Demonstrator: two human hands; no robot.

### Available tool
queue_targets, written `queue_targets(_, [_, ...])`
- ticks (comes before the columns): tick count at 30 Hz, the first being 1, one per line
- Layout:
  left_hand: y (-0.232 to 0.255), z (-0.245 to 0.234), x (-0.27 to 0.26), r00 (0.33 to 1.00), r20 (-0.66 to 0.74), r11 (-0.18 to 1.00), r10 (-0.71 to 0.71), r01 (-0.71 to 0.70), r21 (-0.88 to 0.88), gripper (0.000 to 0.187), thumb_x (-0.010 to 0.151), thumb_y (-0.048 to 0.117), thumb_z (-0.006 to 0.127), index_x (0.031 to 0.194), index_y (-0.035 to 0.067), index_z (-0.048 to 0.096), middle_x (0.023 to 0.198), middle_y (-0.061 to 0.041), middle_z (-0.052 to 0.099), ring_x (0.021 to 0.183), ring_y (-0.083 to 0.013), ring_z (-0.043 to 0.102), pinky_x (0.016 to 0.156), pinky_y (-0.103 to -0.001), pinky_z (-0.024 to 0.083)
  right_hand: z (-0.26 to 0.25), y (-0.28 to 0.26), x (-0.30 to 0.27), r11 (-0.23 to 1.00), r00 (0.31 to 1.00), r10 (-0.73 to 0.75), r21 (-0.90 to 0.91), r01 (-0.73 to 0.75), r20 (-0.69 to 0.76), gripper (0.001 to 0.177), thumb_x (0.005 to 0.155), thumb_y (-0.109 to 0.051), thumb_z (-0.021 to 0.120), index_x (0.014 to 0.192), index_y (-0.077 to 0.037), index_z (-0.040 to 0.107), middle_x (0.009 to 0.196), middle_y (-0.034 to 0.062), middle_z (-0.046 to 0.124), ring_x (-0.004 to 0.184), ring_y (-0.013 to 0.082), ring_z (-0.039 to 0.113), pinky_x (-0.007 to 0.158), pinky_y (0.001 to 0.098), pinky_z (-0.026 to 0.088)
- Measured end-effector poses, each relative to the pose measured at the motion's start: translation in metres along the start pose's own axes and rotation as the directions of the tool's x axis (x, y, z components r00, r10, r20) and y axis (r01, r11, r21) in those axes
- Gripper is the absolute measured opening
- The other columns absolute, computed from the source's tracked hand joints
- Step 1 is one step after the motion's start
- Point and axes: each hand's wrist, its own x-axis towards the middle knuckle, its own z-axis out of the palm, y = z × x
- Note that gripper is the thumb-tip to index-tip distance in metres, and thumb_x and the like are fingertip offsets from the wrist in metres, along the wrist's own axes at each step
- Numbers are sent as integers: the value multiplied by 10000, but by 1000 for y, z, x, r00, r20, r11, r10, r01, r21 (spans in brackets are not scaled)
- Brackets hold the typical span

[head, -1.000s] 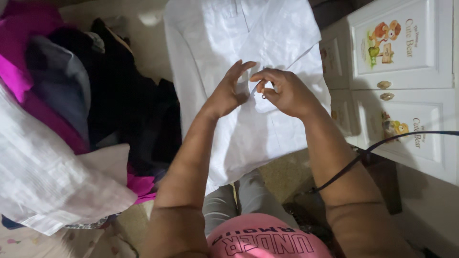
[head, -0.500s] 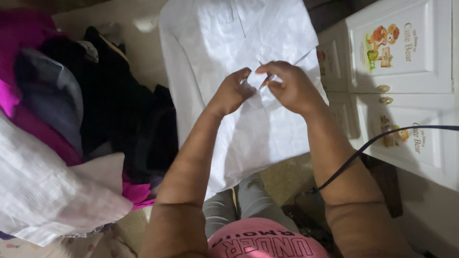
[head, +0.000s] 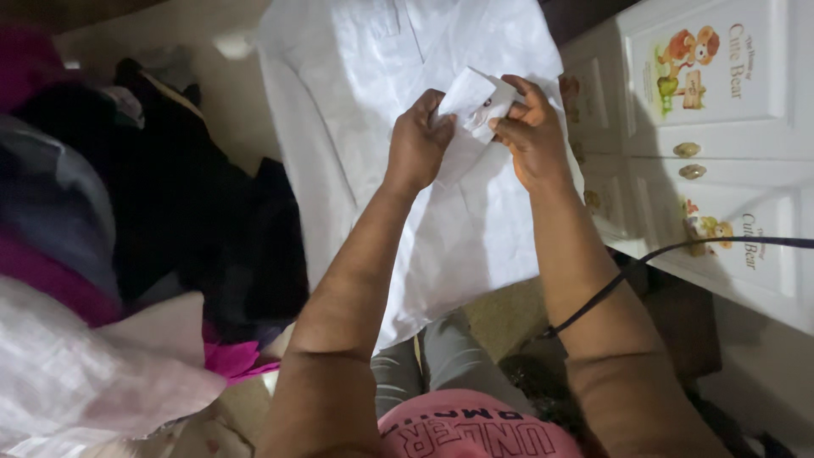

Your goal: The person picks up a white shirt from a pile of clothes, holds it up, and then folds it on a surface. They then pick up several socks, rolling some together and folding others before placing them on a shelf. Finally, they return to the white shirt and continue folding it.

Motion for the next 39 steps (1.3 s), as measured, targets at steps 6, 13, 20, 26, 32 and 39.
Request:
queue_targets(6, [-3, 11, 19, 969, -165, 939, 184, -123, 322, 256, 898, 145, 707, 1142, 98, 642, 1014, -144, 751, 925, -370, 706, 770, -451, 540, 0, 1, 12, 975, 982, -147, -186, 123, -120, 602, 902, 132, 625, 1469, -10, 480, 1102, 111, 721, 870, 115, 638, 744, 260, 503])
queue_targets(13, [-19, 19, 24, 944, -206, 860, 257, -126, 494, 496, 897, 182, 741, 1350, 103, 556, 1307, -134, 635, 1135, -354, 640, 907, -469, 520, -3, 16, 39, 898, 962, -218, -420, 132, -162, 548, 904, 143, 620, 1420, 9, 493, 1069, 106, 714, 856, 116, 645, 702, 262, 497])
queue_targets(20, [-32, 32, -12, 932, -47, 658, 361, -219, 720, 796, 907, 320, 712, 1571, 51, 364, 1682, -202, 193, 1567, -380, 183, 1249, -633, 152, -14, 30, 47, 829, 956, -265, -535, 161, -123, 560, 894, 168, 616, 1415, 7, 490, 1209, 138, 702, 1075, 158, 700, 836, 257, 527])
queue_targets(26, [-44, 44, -33, 938, 28, 634, 345, -255, 731, 829, 991, 455, 634, 1619, 45, 282, 1710, -180, 186, 1599, -354, 152, 1275, -626, 113, -10, 18, 47, 725, 931, -362, -639, 255, -39, 565, 929, 163, 609, 1450, -9, 472, 1311, 159, 647, 1154, 185, 692, 866, 290, 536])
queue_targets(32, [-43, 51, -31, 948, 35, 673, 316, -250, 696, 914, 952, 532, 611, 1618, 7, 271, 1704, -186, 197, 1601, -341, 154, 1288, -602, 114, -2, 1, 53, 677, 936, -345, -711, 190, -78, 625, 962, 107, 623, 1535, -40, 424, 1368, 143, 641, 1139, 218, 690, 910, 296, 547])
queue_targets(39, [-51, 58, -29, 967, 30, 655, 253, -194, 731, 954, 931, 602, 597, 1600, 7, 267, 1690, -235, 161, 1590, -366, 113, 1276, -596, 82, 0, -4, 41, -21, 781, -525, -923, 384, 337, 720, 1040, -204, 721, 1608, -13, 323, 1631, 244, 339, 1529, 423, 303, 1267, 515, 275])
